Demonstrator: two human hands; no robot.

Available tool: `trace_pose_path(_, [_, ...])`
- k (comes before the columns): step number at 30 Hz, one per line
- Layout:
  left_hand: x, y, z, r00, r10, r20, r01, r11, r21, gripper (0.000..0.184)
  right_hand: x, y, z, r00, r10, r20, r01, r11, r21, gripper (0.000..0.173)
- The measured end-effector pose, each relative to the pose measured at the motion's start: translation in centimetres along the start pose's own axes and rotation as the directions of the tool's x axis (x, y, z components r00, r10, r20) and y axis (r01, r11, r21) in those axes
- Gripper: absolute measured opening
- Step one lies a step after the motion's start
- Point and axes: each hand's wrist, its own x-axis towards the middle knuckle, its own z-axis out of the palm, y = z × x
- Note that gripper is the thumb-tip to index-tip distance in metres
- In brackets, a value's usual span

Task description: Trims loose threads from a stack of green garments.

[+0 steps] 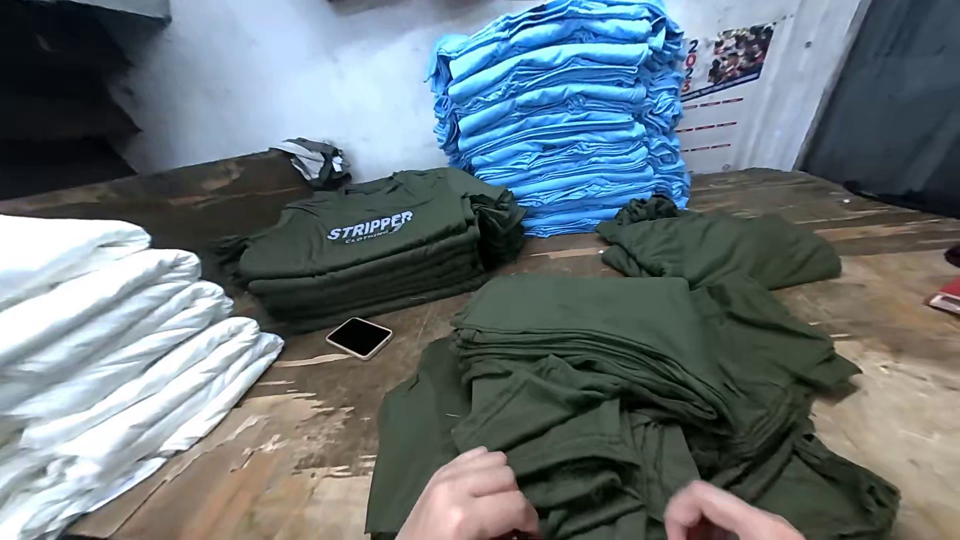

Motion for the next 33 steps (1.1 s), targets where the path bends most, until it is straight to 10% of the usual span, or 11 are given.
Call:
trace_pose_path(8, [4.1, 0.9, 1.8, 0.916, -0.305, -0.261, 0.282, 0.952, -0.123, 0.032, 5.6, 2.5, 5.0, 0.887, -0.066, -0.457, -0.107, 0.934, -0.342, 0.016])
trace_pose_path(22, [5.6, 0.6, 2.7, 0.975, -0.131, -0.181, 0.146, 0.987, 0.073, 0.022, 3.8, 2.0, 3.9, 0.799, 0.186, -0.573, 0.011, 0.946, 0.323, 0.005])
trace_pose_path(28, [7.1, 1.0, 3.3, 0.964, -0.114, -0.239, 0.156, 0.974, 0.162, 0.019, 4.0, 1.7, 2.8, 0.929, -0.146, -0.341, 0.168, 0.985, 0.036, 0.018])
trace_pose_path(33, [6.2, 0.0, 3.0, 0.899, -0.320, -0.298, 0.343, 0.939, 0.027, 0.022, 5.5, 1.9, 5.6, 0.877, -0.207, -0.433, 0.035, 0.927, -0.372, 0.015])
